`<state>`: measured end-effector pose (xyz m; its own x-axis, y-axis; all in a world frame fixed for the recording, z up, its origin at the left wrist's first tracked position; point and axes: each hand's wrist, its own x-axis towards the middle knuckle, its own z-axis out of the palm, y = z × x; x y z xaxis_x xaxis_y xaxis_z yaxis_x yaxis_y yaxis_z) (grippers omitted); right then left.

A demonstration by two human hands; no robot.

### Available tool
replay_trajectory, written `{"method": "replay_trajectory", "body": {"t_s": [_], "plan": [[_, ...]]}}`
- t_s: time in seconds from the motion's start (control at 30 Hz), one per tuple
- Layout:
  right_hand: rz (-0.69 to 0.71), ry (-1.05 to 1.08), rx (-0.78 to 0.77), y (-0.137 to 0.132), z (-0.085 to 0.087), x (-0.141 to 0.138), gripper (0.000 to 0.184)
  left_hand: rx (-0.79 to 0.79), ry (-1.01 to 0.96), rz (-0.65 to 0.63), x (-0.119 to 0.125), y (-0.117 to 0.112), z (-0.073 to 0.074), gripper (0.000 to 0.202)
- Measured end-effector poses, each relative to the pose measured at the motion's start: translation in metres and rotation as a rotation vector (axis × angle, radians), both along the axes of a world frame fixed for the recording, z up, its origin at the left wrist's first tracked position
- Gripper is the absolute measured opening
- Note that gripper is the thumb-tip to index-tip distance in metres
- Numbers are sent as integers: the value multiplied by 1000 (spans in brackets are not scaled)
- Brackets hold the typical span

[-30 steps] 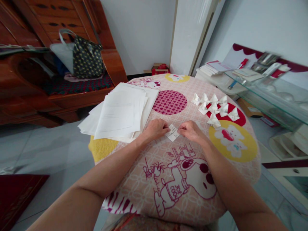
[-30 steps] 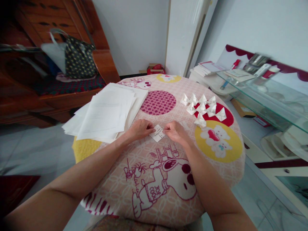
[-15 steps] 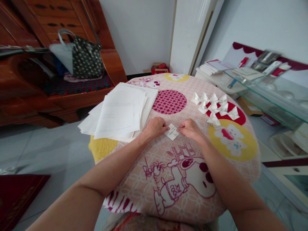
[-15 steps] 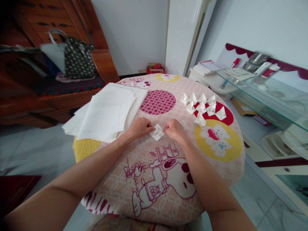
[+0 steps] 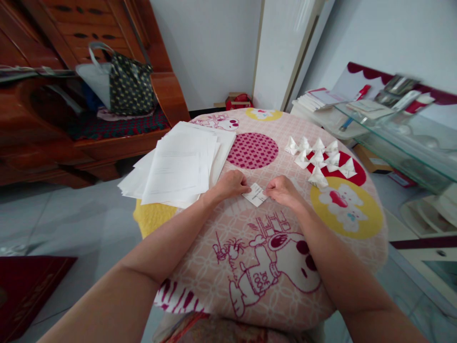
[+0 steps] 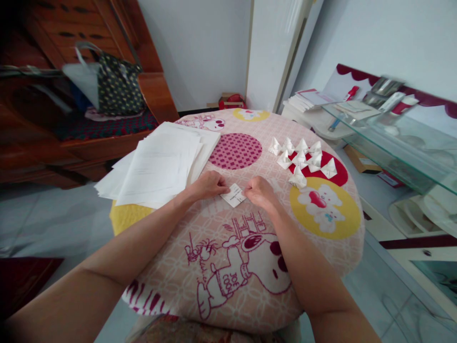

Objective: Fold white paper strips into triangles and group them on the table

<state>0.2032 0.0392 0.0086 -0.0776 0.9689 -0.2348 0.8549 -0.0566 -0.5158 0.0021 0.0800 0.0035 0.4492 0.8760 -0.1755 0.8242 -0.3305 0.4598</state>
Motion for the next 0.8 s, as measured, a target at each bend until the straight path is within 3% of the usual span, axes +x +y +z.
{"method": "replay_trajectory", "body": {"t_s": [0.5,0.7,0.8], "plan": [[-31,-80,4,0,4,-8,28,99,79,16,2,-6,-6,20],[-21,-114,27,1,0,-7,27,124,116,88,10,-15,-2,44],[-8,-121,40,2,-2,-6,27,114,188,130,16,-18,2,47]]}}
